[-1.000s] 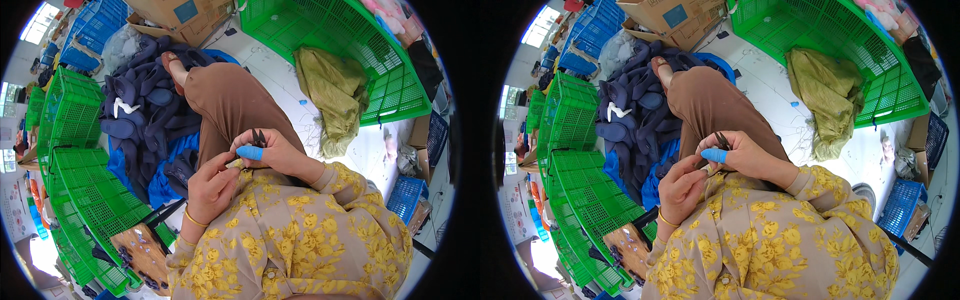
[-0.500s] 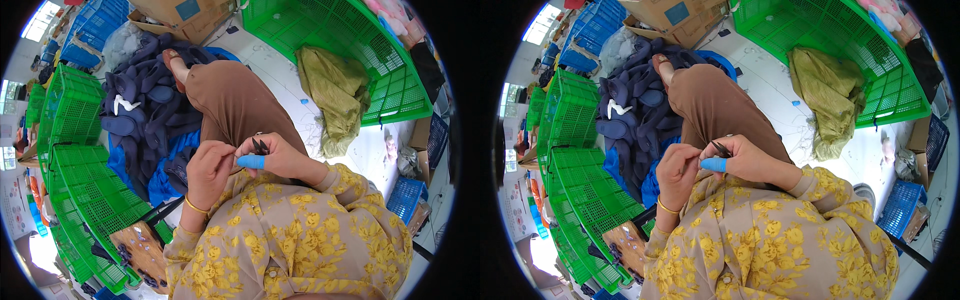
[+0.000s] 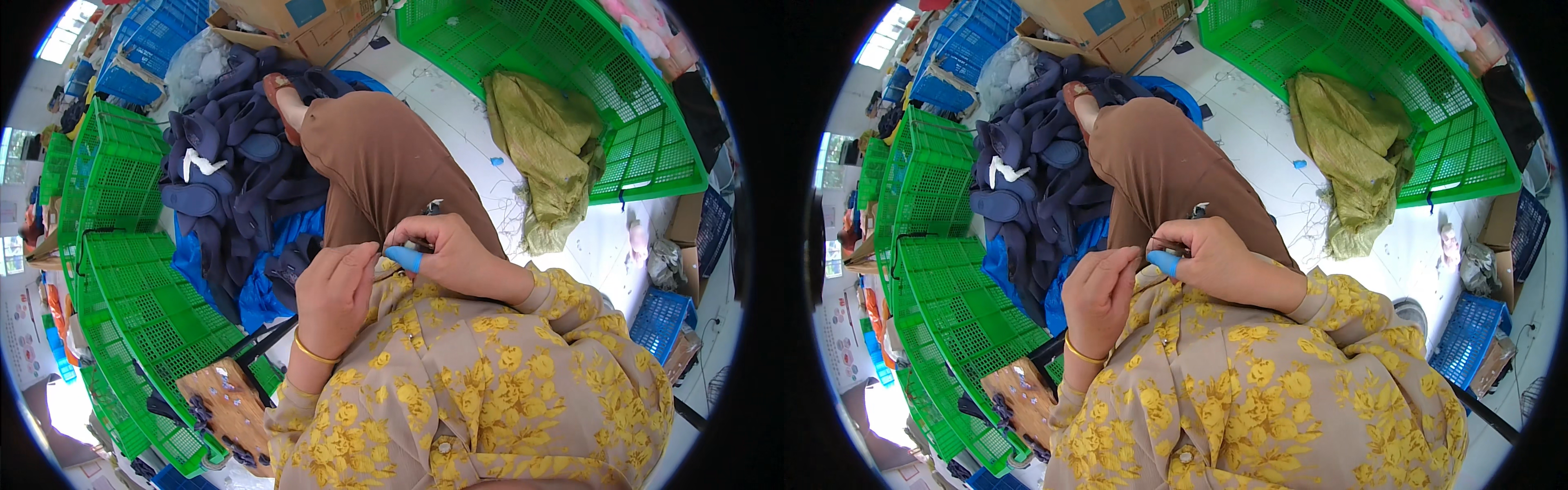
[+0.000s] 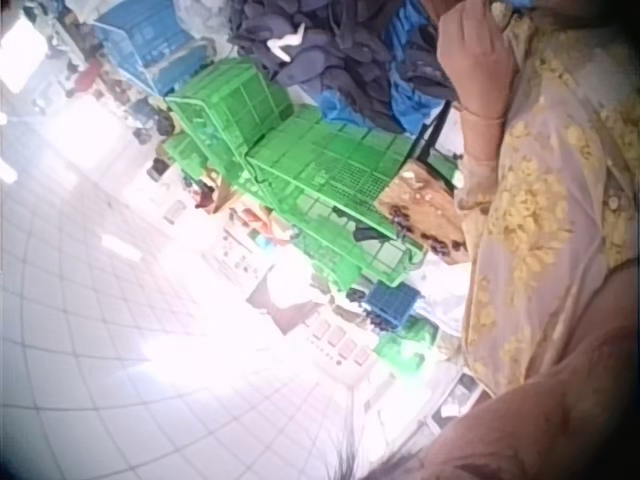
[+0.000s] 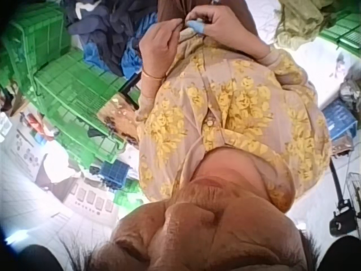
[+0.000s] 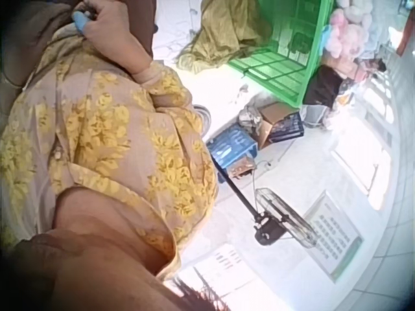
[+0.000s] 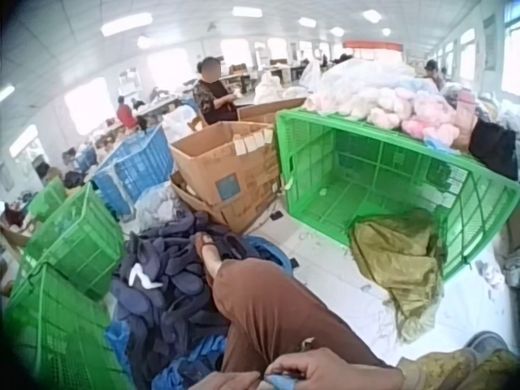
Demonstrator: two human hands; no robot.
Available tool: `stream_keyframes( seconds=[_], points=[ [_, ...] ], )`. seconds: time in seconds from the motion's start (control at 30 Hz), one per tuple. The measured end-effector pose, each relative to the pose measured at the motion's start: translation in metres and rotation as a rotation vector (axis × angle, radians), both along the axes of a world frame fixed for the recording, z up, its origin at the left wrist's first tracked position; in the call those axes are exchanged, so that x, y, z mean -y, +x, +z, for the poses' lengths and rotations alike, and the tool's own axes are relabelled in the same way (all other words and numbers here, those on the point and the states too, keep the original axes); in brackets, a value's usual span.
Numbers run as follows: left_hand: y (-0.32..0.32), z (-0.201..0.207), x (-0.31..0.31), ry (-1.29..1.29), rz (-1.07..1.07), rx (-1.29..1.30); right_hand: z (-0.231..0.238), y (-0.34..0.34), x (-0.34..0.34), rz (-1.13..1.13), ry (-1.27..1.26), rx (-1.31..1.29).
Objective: The person trims loose threads and excess fabric from dark blue slip-on shoes using small scissors. The person handles each shoe individually, snipping threads and occasionally turning the shoe to access different edges.
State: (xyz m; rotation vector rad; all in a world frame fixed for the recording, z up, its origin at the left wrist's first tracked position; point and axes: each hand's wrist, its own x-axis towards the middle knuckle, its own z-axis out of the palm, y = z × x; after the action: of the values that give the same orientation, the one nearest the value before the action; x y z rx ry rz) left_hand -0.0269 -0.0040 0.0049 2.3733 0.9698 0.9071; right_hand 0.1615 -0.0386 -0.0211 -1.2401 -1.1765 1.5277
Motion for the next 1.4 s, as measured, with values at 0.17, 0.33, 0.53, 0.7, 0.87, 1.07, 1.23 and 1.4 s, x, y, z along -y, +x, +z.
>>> stream_keyframes(
  seconds=[0.17, 0.33, 0.53, 0.7, 0.87, 1.07, 1.23, 1.4],
  points=[
    [0.002, -0.011, -0.001, 0.144, -0.033, -0.123, -0.002, -0.003, 0.000, -0.013, 0.048, 0.050],
    [0.002, -0.017, 0.001, 0.286, -0.062, -0.238, -0.002, -0.003, 0.001, 0.016, 0.009, 0.039],
    [0.004, -0.018, 0.003, 0.322, 0.061, -0.140, -0.002, -0.004, 0.000, 0.005, -0.016, 0.014],
    [-0.004, -0.014, 0.007, 0.192, 0.112, -0.014, -0.005, -0.003, 0.000, -0.010, 0.005, 0.030],
    [-0.009, -0.010, 0.013, -0.006, 0.051, 0.133, -0.006, -0.003, 0.000, 0.004, -0.008, -0.045],
    [-0.011, -0.014, 0.007, -0.049, 0.110, 0.206, -0.002, -0.001, -0.001, 0.045, -0.109, -0.171],
    [-0.009, -0.013, -0.003, 0.047, -0.036, 0.099, 0.004, -0.001, -0.003, 0.078, -0.134, -0.213],
    [-0.010, -0.008, -0.004, 0.199, -0.114, -0.087, 0.005, 0.004, -0.004, 0.140, -0.137, -0.165]
  ],
)
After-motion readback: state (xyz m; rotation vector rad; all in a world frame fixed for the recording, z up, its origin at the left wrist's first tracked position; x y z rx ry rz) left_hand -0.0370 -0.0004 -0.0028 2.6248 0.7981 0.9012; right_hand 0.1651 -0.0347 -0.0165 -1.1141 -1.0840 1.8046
